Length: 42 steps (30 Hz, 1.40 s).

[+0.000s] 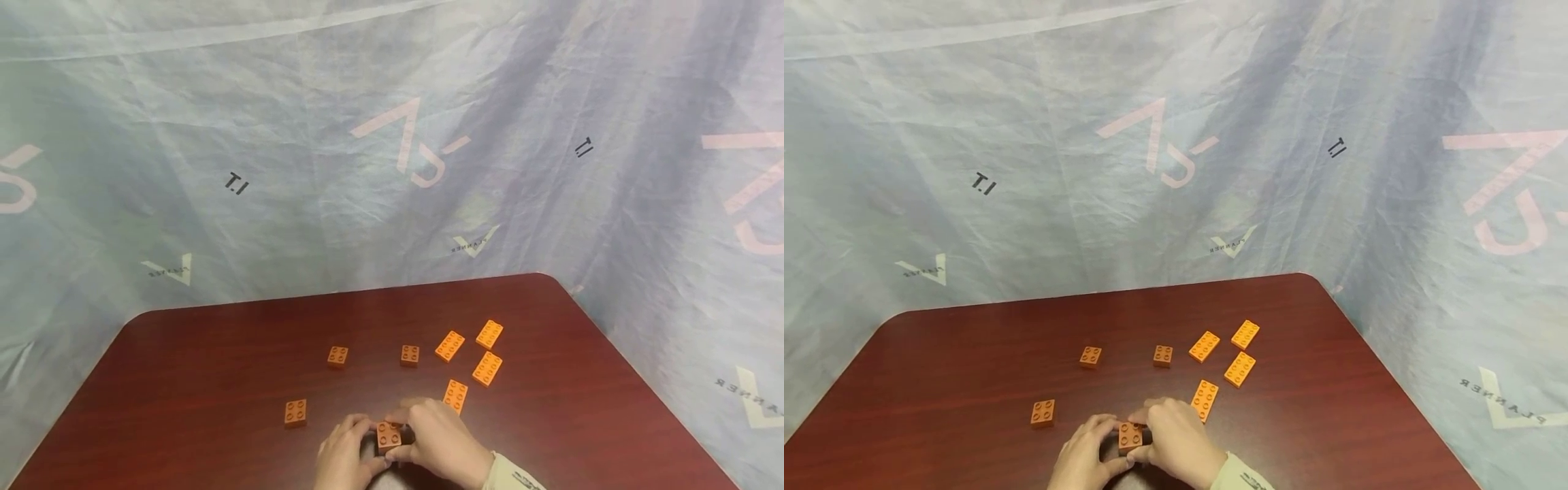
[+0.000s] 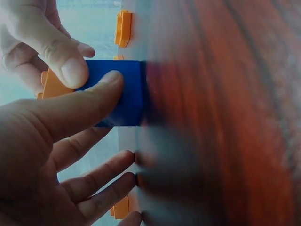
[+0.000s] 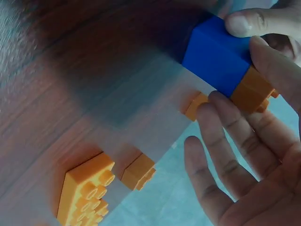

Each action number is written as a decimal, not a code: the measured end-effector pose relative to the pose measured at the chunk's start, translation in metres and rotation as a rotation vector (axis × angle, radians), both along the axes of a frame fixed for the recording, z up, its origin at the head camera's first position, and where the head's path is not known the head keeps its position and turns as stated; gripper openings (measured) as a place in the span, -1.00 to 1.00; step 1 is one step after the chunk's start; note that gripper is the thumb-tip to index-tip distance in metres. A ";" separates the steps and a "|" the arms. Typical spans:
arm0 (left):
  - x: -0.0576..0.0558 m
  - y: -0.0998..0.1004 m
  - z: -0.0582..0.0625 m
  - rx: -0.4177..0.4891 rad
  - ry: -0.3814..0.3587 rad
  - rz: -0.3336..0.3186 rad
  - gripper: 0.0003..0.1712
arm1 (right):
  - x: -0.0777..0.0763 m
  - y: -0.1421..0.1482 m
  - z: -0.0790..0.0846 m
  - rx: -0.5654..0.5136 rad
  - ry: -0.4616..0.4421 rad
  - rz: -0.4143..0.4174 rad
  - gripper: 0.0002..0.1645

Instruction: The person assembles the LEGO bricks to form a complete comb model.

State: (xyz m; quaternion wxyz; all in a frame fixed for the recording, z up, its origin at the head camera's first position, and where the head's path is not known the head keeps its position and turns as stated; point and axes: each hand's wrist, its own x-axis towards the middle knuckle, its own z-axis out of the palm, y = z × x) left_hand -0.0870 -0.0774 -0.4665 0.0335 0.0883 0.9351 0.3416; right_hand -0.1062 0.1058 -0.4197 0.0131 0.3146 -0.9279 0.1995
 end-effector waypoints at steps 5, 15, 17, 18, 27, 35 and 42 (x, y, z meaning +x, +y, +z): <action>0.000 0.002 0.000 0.003 0.024 0.003 -0.46 | 0.000 0.006 -0.005 -0.020 -0.033 -0.006 -0.52; -0.003 0.003 0.001 0.030 -0.035 0.018 -0.46 | 0.002 0.012 -0.002 -0.022 -0.123 0.032 -0.32; -0.003 0.003 0.001 0.032 -0.040 0.019 -0.46 | 0.003 0.014 0.000 -0.043 -0.148 0.039 -0.30; -0.003 0.003 0.001 0.034 -0.039 0.020 -0.46 | 0.004 0.015 0.000 -0.054 -0.158 0.043 -0.30; 0.000 0.002 0.000 0.030 -0.003 0.026 -0.47 | 0.010 0.028 0.000 -0.143 -0.184 0.074 -0.34; 0.000 0.002 0.001 0.023 -0.009 0.028 -0.46 | 0.012 0.037 -0.002 -0.193 -0.216 0.027 -0.38; 0.000 0.002 0.002 0.020 -0.015 0.036 -0.47 | 0.009 0.050 -0.004 -0.205 -0.196 -0.038 -0.43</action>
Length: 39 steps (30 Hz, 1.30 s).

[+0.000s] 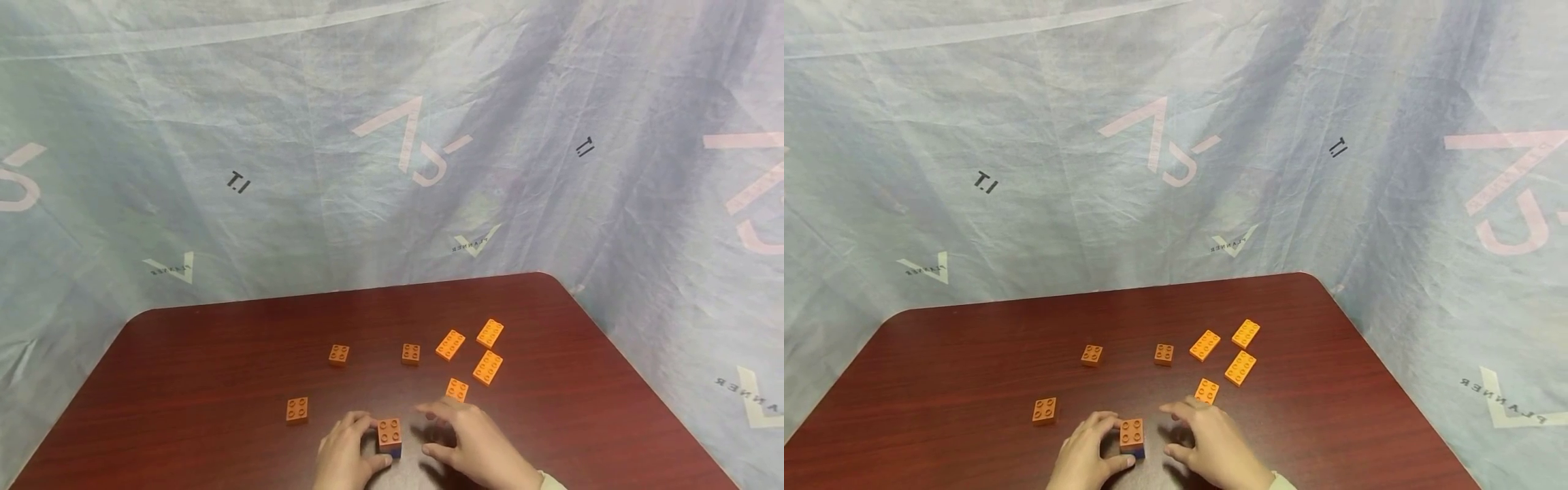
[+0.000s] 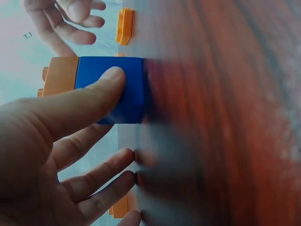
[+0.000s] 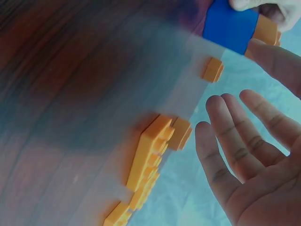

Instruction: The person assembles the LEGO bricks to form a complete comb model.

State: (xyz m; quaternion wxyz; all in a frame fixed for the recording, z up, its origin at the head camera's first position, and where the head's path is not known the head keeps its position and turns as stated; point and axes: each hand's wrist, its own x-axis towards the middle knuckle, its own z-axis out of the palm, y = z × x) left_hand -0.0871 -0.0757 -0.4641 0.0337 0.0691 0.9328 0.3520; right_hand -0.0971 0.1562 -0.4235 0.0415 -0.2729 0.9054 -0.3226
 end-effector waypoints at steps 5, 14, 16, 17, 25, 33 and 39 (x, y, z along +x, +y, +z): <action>0.000 0.000 0.000 -0.005 -0.007 0.004 -0.47 | -0.003 0.007 -0.002 0.012 -0.013 -0.051 -0.44; 0.000 0.000 0.001 0.003 -0.033 0.010 -0.48 | -0.006 0.019 -0.001 0.015 0.064 -0.121 -0.46; 0.000 0.000 0.002 0.006 -0.038 0.016 -0.47 | -0.007 0.022 0.000 0.024 0.083 -0.144 -0.46; 0.000 0.000 0.002 0.008 -0.041 0.018 -0.47 | -0.008 0.023 0.000 0.029 0.091 -0.156 -0.46; 0.000 0.001 0.003 0.009 -0.063 0.028 -0.48 | -0.012 0.032 0.000 0.073 0.118 -0.261 -0.46; 0.000 0.001 0.001 0.013 -0.063 0.024 -0.49 | -0.017 0.034 -0.003 0.125 0.075 -0.362 -0.46; 0.000 0.001 0.000 0.016 -0.058 0.019 -0.49 | -0.022 0.038 -0.004 0.127 0.079 -0.380 -0.45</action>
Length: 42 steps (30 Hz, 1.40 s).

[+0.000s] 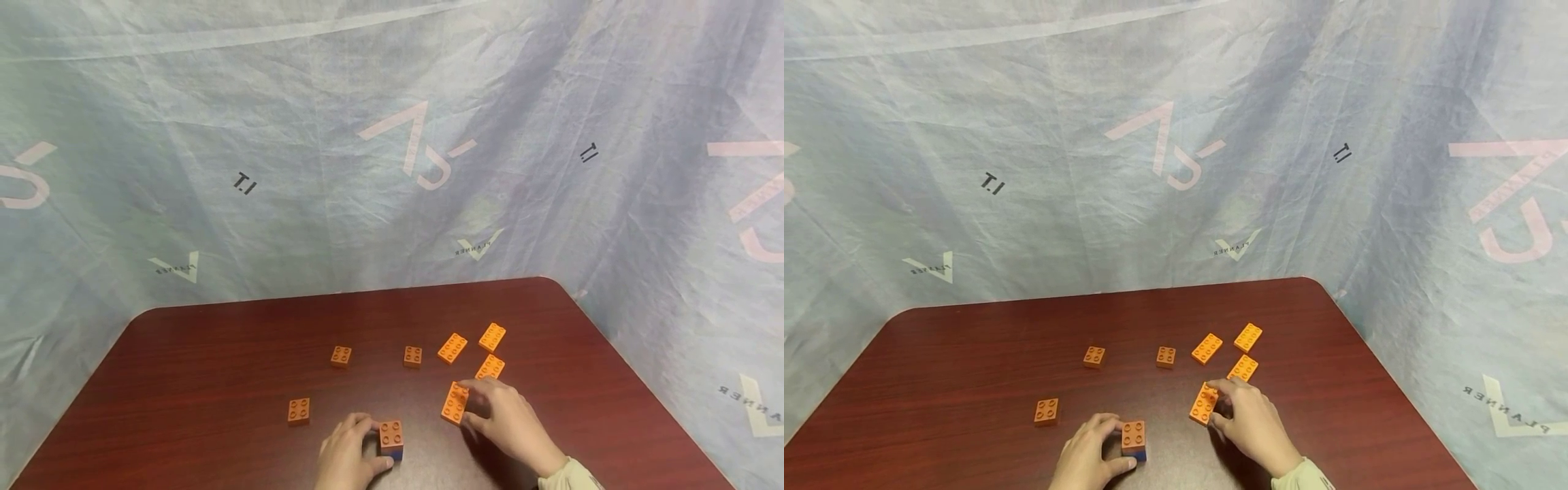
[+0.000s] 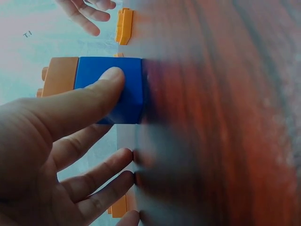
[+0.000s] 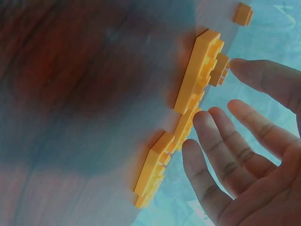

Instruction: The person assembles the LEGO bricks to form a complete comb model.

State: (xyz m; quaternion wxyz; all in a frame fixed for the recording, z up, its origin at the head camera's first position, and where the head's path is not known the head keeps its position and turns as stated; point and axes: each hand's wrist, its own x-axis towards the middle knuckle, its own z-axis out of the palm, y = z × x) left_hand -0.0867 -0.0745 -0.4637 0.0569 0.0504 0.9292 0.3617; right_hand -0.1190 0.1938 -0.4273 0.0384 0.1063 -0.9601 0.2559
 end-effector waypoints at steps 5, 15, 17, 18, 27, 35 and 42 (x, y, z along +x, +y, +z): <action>0.000 0.000 0.000 0.000 0.006 -0.008 -0.50 | -0.005 0.000 0.001 0.004 -0.026 0.008 -0.44; 0.001 0.000 0.000 0.010 0.001 -0.004 -0.50 | -0.014 -0.002 0.000 0.039 -0.037 0.045 -0.50; 0.001 0.000 -0.001 0.010 -0.003 -0.004 -0.50 | -0.016 -0.002 0.000 0.048 -0.036 0.050 -0.50; 0.001 0.000 -0.001 0.011 -0.005 -0.004 -0.50 | -0.017 -0.002 -0.001 0.055 -0.037 0.051 -0.49; -0.001 0.001 -0.001 0.004 -0.011 -0.006 -0.50 | -0.022 -0.003 -0.004 0.129 0.030 0.096 -0.49; -0.001 0.001 -0.001 0.014 -0.041 0.009 -0.51 | -0.024 -0.004 -0.003 0.130 -0.051 0.102 -0.43; -0.001 0.001 -0.001 0.004 -0.034 0.011 -0.52 | -0.022 -0.002 -0.006 0.128 -0.026 0.103 -0.55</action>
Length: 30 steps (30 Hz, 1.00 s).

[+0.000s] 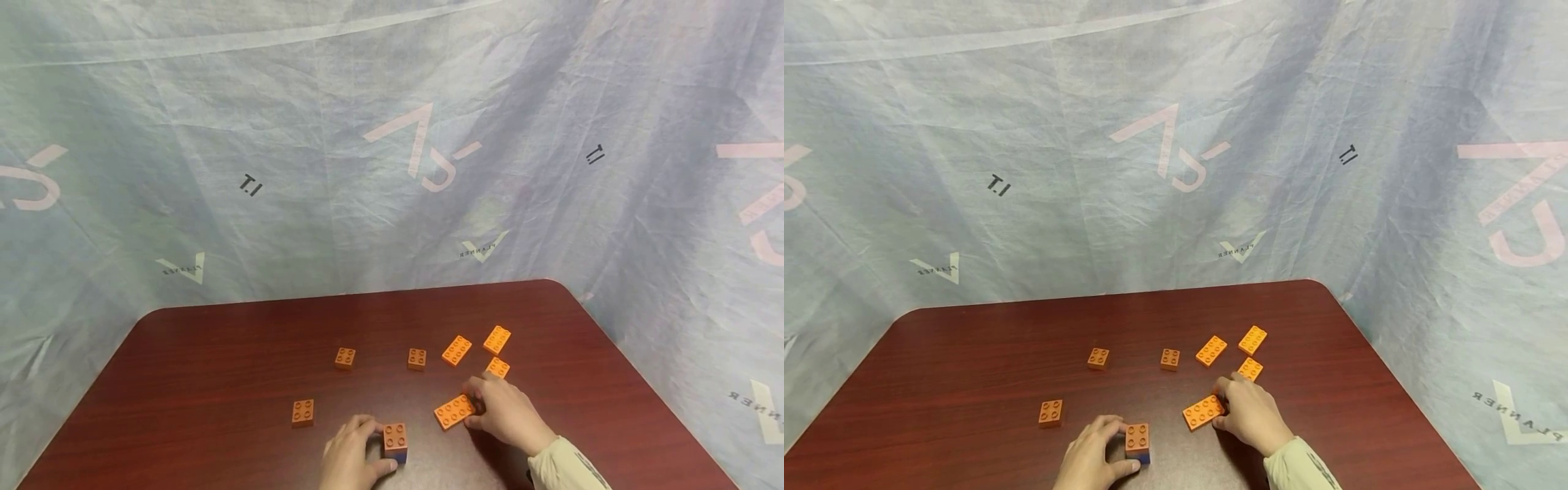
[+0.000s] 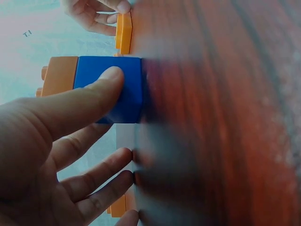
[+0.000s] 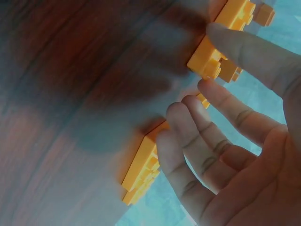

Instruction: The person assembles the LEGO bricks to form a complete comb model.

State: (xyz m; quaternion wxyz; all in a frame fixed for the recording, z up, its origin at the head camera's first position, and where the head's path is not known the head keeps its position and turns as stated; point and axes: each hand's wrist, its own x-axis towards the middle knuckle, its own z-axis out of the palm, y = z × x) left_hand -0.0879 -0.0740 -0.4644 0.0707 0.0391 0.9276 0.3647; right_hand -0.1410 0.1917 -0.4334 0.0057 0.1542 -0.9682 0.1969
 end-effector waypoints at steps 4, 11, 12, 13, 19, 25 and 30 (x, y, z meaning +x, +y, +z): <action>0.000 0.000 0.000 0.000 0.010 -0.002 -0.52 | 0.001 0.002 -0.002 -0.033 -0.026 0.000 -0.52; 0.000 -0.001 0.001 0.001 0.017 -0.006 -0.51 | 0.003 0.003 -0.005 -0.056 -0.063 -0.016 -0.56; 0.000 -0.001 0.001 0.000 0.016 -0.005 -0.51 | 0.003 0.004 -0.006 -0.056 -0.054 -0.010 -0.54; 0.000 -0.001 0.001 0.000 0.016 -0.004 -0.51 | 0.003 0.004 -0.006 -0.056 -0.047 -0.003 -0.52; 0.000 -0.001 0.001 -0.004 0.023 -0.009 -0.51 | 0.004 0.007 -0.009 -0.055 -0.018 0.042 -0.56; 0.000 -0.001 0.000 -0.001 0.021 -0.012 -0.50 | 0.005 0.008 -0.010 -0.078 -0.029 0.011 -0.65; 0.000 0.000 0.000 0.004 0.014 -0.008 -0.51 | 0.007 0.009 -0.008 -0.093 -0.018 -0.007 -0.66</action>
